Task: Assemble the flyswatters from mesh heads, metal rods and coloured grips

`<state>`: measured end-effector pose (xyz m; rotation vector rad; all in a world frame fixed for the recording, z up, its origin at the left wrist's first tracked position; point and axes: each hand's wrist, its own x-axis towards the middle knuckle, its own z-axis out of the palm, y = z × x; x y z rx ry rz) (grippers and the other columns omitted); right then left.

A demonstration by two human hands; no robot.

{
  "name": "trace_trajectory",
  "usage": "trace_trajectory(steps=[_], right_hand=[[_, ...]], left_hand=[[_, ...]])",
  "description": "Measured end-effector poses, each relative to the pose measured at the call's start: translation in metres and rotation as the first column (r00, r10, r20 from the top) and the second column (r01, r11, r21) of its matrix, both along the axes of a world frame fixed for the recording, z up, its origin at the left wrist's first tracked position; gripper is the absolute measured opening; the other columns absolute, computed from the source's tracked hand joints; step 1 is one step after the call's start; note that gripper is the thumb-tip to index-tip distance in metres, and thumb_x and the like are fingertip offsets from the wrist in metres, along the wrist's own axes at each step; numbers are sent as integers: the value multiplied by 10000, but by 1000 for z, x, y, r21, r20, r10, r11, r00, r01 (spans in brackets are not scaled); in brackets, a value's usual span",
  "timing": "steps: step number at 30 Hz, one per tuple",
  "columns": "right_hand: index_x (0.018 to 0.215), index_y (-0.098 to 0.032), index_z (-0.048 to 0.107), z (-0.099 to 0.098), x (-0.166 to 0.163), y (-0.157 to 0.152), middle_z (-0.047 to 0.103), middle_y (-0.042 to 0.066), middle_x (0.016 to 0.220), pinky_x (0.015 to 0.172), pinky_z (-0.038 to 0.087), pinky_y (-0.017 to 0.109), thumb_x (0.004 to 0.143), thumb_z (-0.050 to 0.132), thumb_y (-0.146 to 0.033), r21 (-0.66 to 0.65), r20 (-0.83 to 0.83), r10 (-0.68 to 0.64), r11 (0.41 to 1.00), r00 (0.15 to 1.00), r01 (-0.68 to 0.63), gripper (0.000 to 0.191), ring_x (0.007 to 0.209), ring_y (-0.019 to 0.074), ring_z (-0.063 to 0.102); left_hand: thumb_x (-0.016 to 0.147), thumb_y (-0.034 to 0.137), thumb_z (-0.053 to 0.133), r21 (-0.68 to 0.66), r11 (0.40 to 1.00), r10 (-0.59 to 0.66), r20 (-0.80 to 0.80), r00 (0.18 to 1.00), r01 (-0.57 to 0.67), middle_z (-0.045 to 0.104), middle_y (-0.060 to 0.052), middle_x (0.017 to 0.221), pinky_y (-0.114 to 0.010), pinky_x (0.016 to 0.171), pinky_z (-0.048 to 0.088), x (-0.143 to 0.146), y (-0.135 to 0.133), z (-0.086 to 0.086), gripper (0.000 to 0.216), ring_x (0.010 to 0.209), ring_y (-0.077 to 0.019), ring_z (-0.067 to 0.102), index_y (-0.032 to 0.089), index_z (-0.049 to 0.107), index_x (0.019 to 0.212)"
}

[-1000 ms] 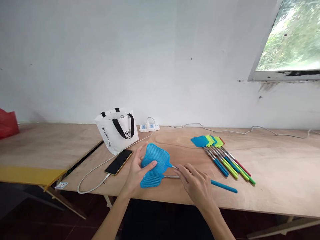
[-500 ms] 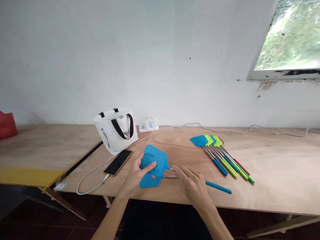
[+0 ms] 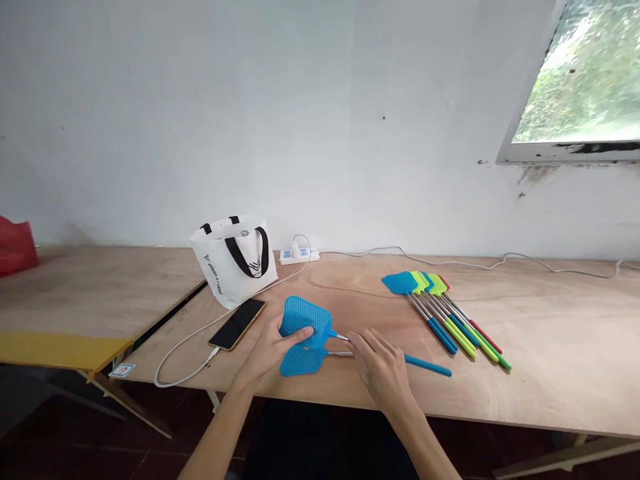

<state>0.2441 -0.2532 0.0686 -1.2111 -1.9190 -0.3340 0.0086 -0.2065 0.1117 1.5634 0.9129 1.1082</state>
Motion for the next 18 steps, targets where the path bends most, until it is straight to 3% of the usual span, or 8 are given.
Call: trace_trajectory(steps=[5, 8, 13, 18], right_hand=[[864, -224, 697, -2, 11, 4, 647, 12, 704, 593, 388, 242, 1072, 405, -306, -153, 23, 124, 981, 992, -119, 369, 644, 133, 599], [953, -250, 712, -6, 12, 9, 704, 29, 796, 621, 435, 251, 1060, 430, -372, -168, 14, 78, 983, 997, -75, 325, 741, 164, 651], [1105, -262, 705, -24, 36, 29, 748, 46, 911, 707, 491, 297, 1023, 486, -430, -163, 25, -50, 985, 998, 54, 287, 851, 205, 690], [970, -232, 722, -44, 79, 47, 751, 59, 940, 730, 521, 338, 977, 533, -487, -384, -89, -88, 922, 992, 47, 317, 828, 223, 703]], left_hand=[[782, 432, 811, 37, 988, -141, -148, 979, 148, 748, -52, 788, -302, 656, 565, -3, 2, -3, 246, 767, -234, 703, 191, 761, 781], [774, 454, 810, 3, 998, -70, -109, 992, 70, 760, -51, 798, -326, 671, 585, -6, 8, -8, 277, 756, -238, 716, 186, 746, 799], [723, 461, 844, -116, 993, 25, 19, 1000, -22, 775, -96, 980, -411, 815, 607, -13, 29, -18, 397, 915, -281, 736, 162, 712, 950], [740, 476, 813, -109, 988, 107, -53, 993, -112, 724, -117, 1155, -414, 819, 599, -19, 52, -48, 633, 998, -284, 716, 202, 567, 1256]])
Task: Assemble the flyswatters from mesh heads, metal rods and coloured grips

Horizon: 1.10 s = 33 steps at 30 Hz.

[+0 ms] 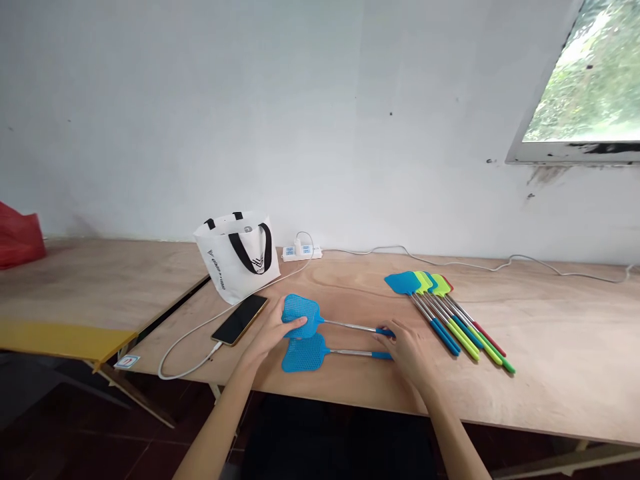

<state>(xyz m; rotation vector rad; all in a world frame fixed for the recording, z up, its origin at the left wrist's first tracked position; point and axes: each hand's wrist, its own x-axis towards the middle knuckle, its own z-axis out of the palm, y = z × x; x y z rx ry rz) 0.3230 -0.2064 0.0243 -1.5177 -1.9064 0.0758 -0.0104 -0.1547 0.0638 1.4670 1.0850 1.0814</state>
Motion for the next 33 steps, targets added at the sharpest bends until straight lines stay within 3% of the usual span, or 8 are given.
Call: trace_trajectory(steps=[4, 9, 14, 18, 24, 28, 30, 33], right_hand=[[904, -213, 735, -9, 16, 7, 737, 75, 904, 747, 533, 372, 967, 518, -479, -49, -21, 6, 999, 1000, -7, 349, 833, 246, 694], [982, -241, 759, -18, 17, 8, 687, 68, 957, 818, 523, 396, 1005, 446, -402, -33, 71, 68, 997, 995, -66, 352, 903, 240, 661], [1178, -313, 725, -18, 12, 5, 666, 44, 1017, 870, 519, 389, 1029, 427, -352, -25, 142, 100, 995, 985, -98, 335, 960, 220, 652], [1211, -334, 700, -15, 6, 3, 671, 36, 1084, 925, 520, 414, 1028, 465, -418, -53, 135, 97, 994, 986, -91, 310, 1044, 229, 651], [1242, -324, 670, -5, 2, -3, 648, 57, 1214, 1037, 453, 504, 968, 565, -535, -146, 52, 197, 971, 979, -188, 361, 1153, 258, 608], [1021, -304, 733, -1, -2, -6, 631, 48, 1236, 1047, 441, 486, 858, 714, -551, -150, 85, 280, 952, 956, -266, 296, 1185, 268, 571], [915, -282, 720, -3, -5, -4, 643, 43, 1186, 1043, 437, 483, 895, 681, -511, -123, 104, 257, 962, 961, -244, 233, 1154, 259, 581], [908, -273, 679, -10, -10, 1, 658, 36, 1064, 1039, 432, 481, 955, 604, -443, -86, 99, 198, 978, 975, -190, 192, 1046, 234, 615]], left_hand=[[761, 507, 772, 72, 995, 91, -315, 945, -71, 680, -154, 1263, -434, 909, 544, 5, 8, -24, 780, 1112, -329, 677, 190, 444, 1393], [811, 588, 678, 95, 989, 151, -597, 788, -117, 562, -228, 1430, -460, 1016, 444, 4, 9, -31, 790, 1313, -410, 538, 141, 438, 1416], [836, 581, 639, 198, 980, 164, -682, 713, -36, 449, -228, 1524, -489, 1121, 331, -2, 13, -35, 810, 1421, -399, 399, 139, 404, 1474], [878, 566, 602, 229, 973, 152, -747, 648, 36, 477, -160, 1486, -515, 1140, 301, -3, 16, -38, 681, 1410, -366, 398, 212, 463, 1443], [941, 623, 507, 242, 962, 100, -741, 664, 125, 439, -107, 1543, -500, 1191, 252, -5, 16, -44, 602, 1450, -340, 356, 261, 505, 1422], [975, 616, 457, 259, 954, 107, -760, 642, 148, 417, -116, 1572, -507, 1221, 201, -6, 17, -48, 606, 1482, -336, 311, 235, 498, 1445], [992, 591, 440, 273, 950, 119, -762, 637, 149, 437, -113, 1558, -503, 1219, 218, -6, 19, -49, 574, 1471, -324, 332, 235, 506, 1437], [1009, 553, 417, 294, 946, 138, -748, 649, 138, 465, -104, 1535, -485, 1209, 266, -7, 22, -52, 524, 1449, -300, 375, 239, 516, 1417]])
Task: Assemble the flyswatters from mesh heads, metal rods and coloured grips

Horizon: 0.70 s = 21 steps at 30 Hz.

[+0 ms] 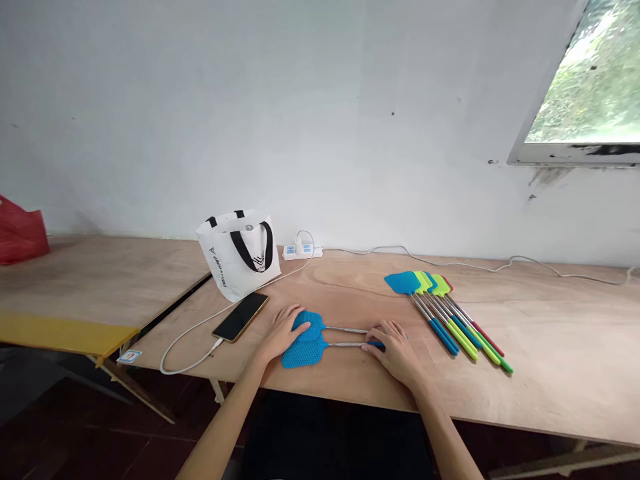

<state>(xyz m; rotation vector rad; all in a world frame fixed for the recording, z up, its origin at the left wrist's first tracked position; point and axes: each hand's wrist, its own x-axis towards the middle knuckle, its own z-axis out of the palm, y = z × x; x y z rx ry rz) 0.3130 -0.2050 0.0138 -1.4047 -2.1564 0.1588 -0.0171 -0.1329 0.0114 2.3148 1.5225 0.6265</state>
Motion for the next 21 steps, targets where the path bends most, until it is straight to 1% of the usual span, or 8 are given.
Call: trace_trajectory(steps=[4, 9, 11, 13, 15, 17, 19, 21], right_hand=[[926, -274, 644, -10, -8, 4, 645, 39, 1031, 1013, 438, 468, 970, 571, -418, 4, -17, -72, 997, 997, 72, 167, 1004, 236, 616], [962, -270, 611, -17, -23, 0, 627, 56, 1046, 894, 491, 432, 994, 514, -442, 15, -4, -173, 985, 985, 173, 200, 1001, 259, 616], [970, -269, 606, -16, -29, -2, 626, 60, 1043, 869, 504, 419, 1004, 488, -454, 28, -6, -188, 982, 982, 188, 223, 992, 258, 621], [991, -276, 616, -14, -30, -2, 631, 59, 1066, 891, 512, 411, 1008, 478, -458, 32, -19, -158, 987, 987, 159, 229, 1013, 251, 624], [1041, -286, 630, -12, -25, 0, 640, 59, 1128, 956, 505, 411, 1011, 470, -453, 37, -40, -107, 993, 993, 108, 234, 1070, 247, 619], [1109, -292, 635, -10, -12, 2, 647, 59, 1188, 1017, 486, 420, 1024, 427, -433, 38, -70, -96, 994, 993, 99, 265, 1128, 245, 613], [1163, -287, 634, -10, 6, 6, 658, 66, 1219, 1032, 485, 428, 1036, 355, -385, 26, -100, -150, 988, 984, 153, 322, 1150, 244, 619], [1172, -274, 648, -12, 22, 9, 667, 75, 1230, 1017, 501, 433, 1024, 312, -337, 2, -115, -211, 977, 971, 213, 372, 1147, 247, 634]], left_hand=[[1021, 492, 418, 24, 999, 27, 19, 999, -28, 487, -113, 1518, -462, 1197, 309, -1, 5, -6, 487, 1432, -285, 406, 210, 523, 1403], [1023, 465, 430, 36, 997, 72, 3, 997, -72, 496, -118, 1517, -474, 1188, 322, -2, 9, -11, 484, 1421, -291, 428, 198, 505, 1420], [1031, 455, 412, 38, 997, 65, -2, 998, -65, 509, -119, 1506, -461, 1180, 337, -5, 10, -10, 476, 1415, -286, 439, 196, 503, 1420], [1049, 427, 364, 39, 998, 38, 6, 999, -39, 529, -118, 1485, -430, 1168, 360, -11, 12, -10, 460, 1398, -266, 463, 192, 500, 1420], [1059, 399, 327, 42, 999, 18, 17, 1000, -18, 536, -117, 1475, -411, 1160, 374, -18, 13, -10, 452, 1381, -251, 479, 191, 495, 1423], [1057, 401, 335, 52, 998, 32, 8, 999, -33, 523, -117, 1486, -426, 1172, 360, -24, 15, -11, 448, 1387, -256, 468, 194, 501, 1418], [1051, 417, 360, 66, 996, 61, -17, 998, -60, 506, -118, 1504, -448, 1190, 333, -27, 16, -12, 449, 1403, -268, 446, 194, 517, 1407], [1051, 423, 364, 80, 994, 73, -41, 997, -69, 504, -118, 1505, -450, 1197, 322, -27, 17, -13, 451, 1406, -270, 440, 190, 529, 1400]])
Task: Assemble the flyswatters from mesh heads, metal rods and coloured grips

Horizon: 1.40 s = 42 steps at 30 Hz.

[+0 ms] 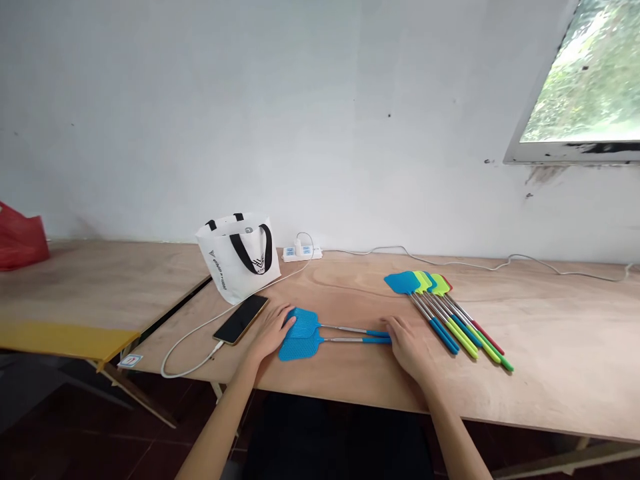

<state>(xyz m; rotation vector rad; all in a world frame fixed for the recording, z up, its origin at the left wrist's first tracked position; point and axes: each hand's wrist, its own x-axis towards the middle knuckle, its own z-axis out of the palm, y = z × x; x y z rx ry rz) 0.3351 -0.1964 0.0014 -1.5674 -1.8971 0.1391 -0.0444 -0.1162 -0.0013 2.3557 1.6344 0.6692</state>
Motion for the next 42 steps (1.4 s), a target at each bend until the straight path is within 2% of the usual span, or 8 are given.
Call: trace_trajectory(steps=[5, 10, 15, 22, 28, 35, 38, 42], right_hand=[[1166, -254, 668, -3, 19, 3, 677, 95, 1216, 1052, 488, 458, 1005, 309, -358, -44, -37, 27, 999, 999, -29, 407, 1161, 261, 637], [1102, -264, 692, -5, 40, 3, 671, 94, 1251, 1088, 458, 485, 943, 510, -544, -68, -77, -16, 998, 997, 11, 369, 1202, 303, 614], [997, -267, 722, -7, 60, 1, 645, 84, 1309, 1098, 458, 435, 936, 519, -567, -118, -111, 82, 988, 990, -95, 367, 1236, 284, 600], [971, -247, 709, -12, 49, 8, 722, 99, 1125, 1010, 513, 459, 966, 437, -482, -39, -54, 16, 999, 998, -18, 360, 1080, 289, 669], [1044, -251, 691, -17, 44, 8, 707, 96, 1165, 1034, 491, 462, 969, 433, -453, -18, -35, -8, 1000, 999, 7, 337, 1113, 289, 651], [1009, -251, 596, -24, 43, 8, 675, 104, 1123, 1005, 483, 467, 956, 412, -474, 8, 21, -145, 989, 989, 145, 294, 1118, 296, 629], [989, -258, 558, -27, 44, 9, 662, 100, 1102, 989, 482, 452, 967, 349, -401, 18, 37, -142, 990, 989, 141, 254, 1092, 281, 628], [1009, -256, 542, -27, 45, 8, 644, 105, 1121, 1001, 468, 456, 962, 330, -353, 15, 52, -116, 993, 992, 116, 238, 1102, 279, 612]], left_hand=[[1059, 435, 337, 27, 1000, -10, -57, 998, 11, 501, -99, 1506, -475, 1187, 326, 4, -2, 1, 449, 1412, -279, 429, 255, 547, 1413], [1063, 420, 318, -10, 1000, 10, -59, 998, -11, 466, -103, 1536, -461, 1194, 319, 6, -3, 1, 475, 1437, -283, 400, 256, 537, 1451], [1060, 436, 317, -8, 1000, 18, -44, 999, -19, 462, -115, 1541, -460, 1203, 309, 6, 0, -3, 495, 1448, -285, 388, 229, 528, 1456], [1054, 447, 325, 9, 999, 31, -37, 999, -31, 467, -131, 1542, -457, 1221, 286, 5, 2, -7, 508, 1452, -276, 392, 178, 480, 1457], [1052, 433, 318, 12, 1000, 21, -51, 998, -20, 486, -128, 1529, -462, 1206, 307, 4, 0, -3, 490, 1430, -283, 418, 179, 493, 1432], [1049, 472, 309, 26, 999, 49, -29, 998, -48, 473, -144, 1531, -469, 1194, 311, 4, 3, -10, 513, 1445, -285, 399, 181, 448, 1448], [1039, 518, 322, 30, 992, 125, -40, 991, -124, 461, -183, 1528, -478, 1185, 314, 5, 4, -12, 565, 1456, -320, 377, 144, 441, 1444], [1044, 525, 298, 60, 991, 127, -92, 988, -122, 471, -171, 1523, -490, 1190, 297, 6, 1, -10, 556, 1447, -332, 382, 160, 467, 1429]])
